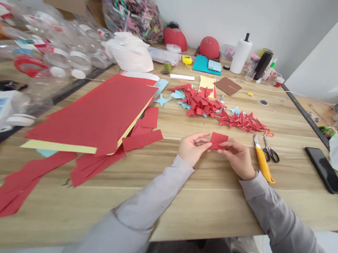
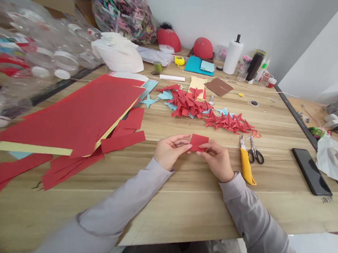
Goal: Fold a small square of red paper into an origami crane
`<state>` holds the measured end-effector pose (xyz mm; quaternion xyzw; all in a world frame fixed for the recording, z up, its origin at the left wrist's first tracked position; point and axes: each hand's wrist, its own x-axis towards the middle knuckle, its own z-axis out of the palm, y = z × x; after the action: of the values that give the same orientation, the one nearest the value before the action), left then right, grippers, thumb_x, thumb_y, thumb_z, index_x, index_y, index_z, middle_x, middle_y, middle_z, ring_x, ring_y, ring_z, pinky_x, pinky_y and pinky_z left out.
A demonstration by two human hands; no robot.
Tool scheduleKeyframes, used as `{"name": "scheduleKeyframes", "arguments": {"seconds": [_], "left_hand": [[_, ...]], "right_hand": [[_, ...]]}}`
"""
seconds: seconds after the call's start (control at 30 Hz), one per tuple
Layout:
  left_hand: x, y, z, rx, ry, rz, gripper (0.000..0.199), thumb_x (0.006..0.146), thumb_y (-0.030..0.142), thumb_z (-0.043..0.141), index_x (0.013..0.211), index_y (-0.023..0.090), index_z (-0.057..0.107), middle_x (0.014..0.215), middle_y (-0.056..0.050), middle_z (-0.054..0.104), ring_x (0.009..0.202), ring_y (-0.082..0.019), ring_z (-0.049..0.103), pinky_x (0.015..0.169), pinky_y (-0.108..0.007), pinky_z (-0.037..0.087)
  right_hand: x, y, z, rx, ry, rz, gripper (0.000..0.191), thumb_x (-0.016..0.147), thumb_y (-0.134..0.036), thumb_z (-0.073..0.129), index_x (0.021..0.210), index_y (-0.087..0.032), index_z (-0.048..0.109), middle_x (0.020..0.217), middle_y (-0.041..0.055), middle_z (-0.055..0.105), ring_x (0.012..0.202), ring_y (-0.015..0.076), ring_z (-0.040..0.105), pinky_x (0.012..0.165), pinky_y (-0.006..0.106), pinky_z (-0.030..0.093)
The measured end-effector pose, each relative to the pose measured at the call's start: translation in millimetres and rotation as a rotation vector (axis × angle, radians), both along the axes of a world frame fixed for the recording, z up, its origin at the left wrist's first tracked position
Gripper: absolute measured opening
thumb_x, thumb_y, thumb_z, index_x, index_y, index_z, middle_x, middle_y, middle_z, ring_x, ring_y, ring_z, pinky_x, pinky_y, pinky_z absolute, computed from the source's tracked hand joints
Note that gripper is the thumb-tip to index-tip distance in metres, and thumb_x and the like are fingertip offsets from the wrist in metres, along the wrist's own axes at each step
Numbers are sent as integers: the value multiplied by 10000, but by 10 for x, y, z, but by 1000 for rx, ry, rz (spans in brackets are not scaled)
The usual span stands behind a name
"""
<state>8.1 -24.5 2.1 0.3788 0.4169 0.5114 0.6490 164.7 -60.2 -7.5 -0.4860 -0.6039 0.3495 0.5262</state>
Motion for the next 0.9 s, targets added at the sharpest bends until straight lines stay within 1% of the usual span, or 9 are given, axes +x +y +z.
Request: {"name": "scheduleKeyframes", "arguments": {"seconds": [0.13, 0.27, 0.4, 0.5, 0.63, 0.7, 0.8, 0.9], "left_hand": [[-6, 0, 7, -21, -27, -41, 458, 450, 165, 789, 886, 92, 670, 683, -35, 669, 590, -129, 614, 551, -270, 542], [-15, 1, 17, -9, -2, -51, 430, 459, 172, 787, 867, 98, 675, 654, -33, 668, 569, -129, 608, 541, -266, 529], [-14, -5, 26, 3, 26, -54, 406, 465, 192, 786, 844, 98, 679, 589, -14, 644, 535, -125, 593, 541, -271, 523], [-8, -16, 25, 9, 23, -61, 422, 466, 206, 788, 858, 101, 675, 603, -12, 647, 539, -121, 593, 554, -271, 520], [1, -31, 12, 9, 2, -85, 450, 454, 175, 792, 879, 105, 663, 630, -13, 659, 556, -113, 598, 604, -263, 507], [5, -40, 10, -11, -16, -106, 464, 442, 162, 793, 881, 104, 651, 634, -12, 657, 565, -120, 599, 595, -264, 500], [11, -56, 27, -43, -42, -161, 489, 445, 150, 783, 898, 104, 607, 648, -15, 650, 577, -134, 597, 541, -259, 486], [16, -74, 48, -3, -45, -197, 493, 475, 131, 764, 914, 129, 539, 674, -7, 641, 589, -126, 593, 535, -242, 474]], "right_hand": [[8, 2, 47, 50, -100, 36, 122, 710, -243, 676, 831, -256, 688, 814, 27, 633, 726, 153, 562, 684, 304, 471], [-11, -4, 86, 36, -91, 55, 90, 719, -243, 669, 799, -263, 704, 777, 26, 630, 725, 160, 568, 686, 311, 467], [-34, -6, 97, -54, 16, 29, 52, 707, -257, 679, 745, -242, 711, 754, 23, 651, 734, 165, 583, 717, 323, 468], [-41, 4, 75, -108, 162, -14, 36, 683, -245, 699, 717, -232, 702, 772, 12, 665, 752, 161, 595, 732, 316, 474], [-34, 21, 30, -156, 319, -46, 75, 643, -223, 729, 707, -229, 690, 767, -3, 668, 737, 147, 598, 715, 298, 482], [-29, 25, 17, -171, 354, -47, 90, 631, -217, 737, 708, -228, 691, 750, -6, 670, 714, 142, 597, 697, 291, 484], [-22, 24, 8, -187, 384, -39, 107, 623, -208, 744, 718, -228, 698, 745, -7, 678, 700, 136, 602, 684, 281, 487], [-19, 21, 0, -220, 405, -47, 111, 624, -217, 745, 725, -223, 699, 732, -6, 686, 675, 131, 602, 675, 276, 488]]}}
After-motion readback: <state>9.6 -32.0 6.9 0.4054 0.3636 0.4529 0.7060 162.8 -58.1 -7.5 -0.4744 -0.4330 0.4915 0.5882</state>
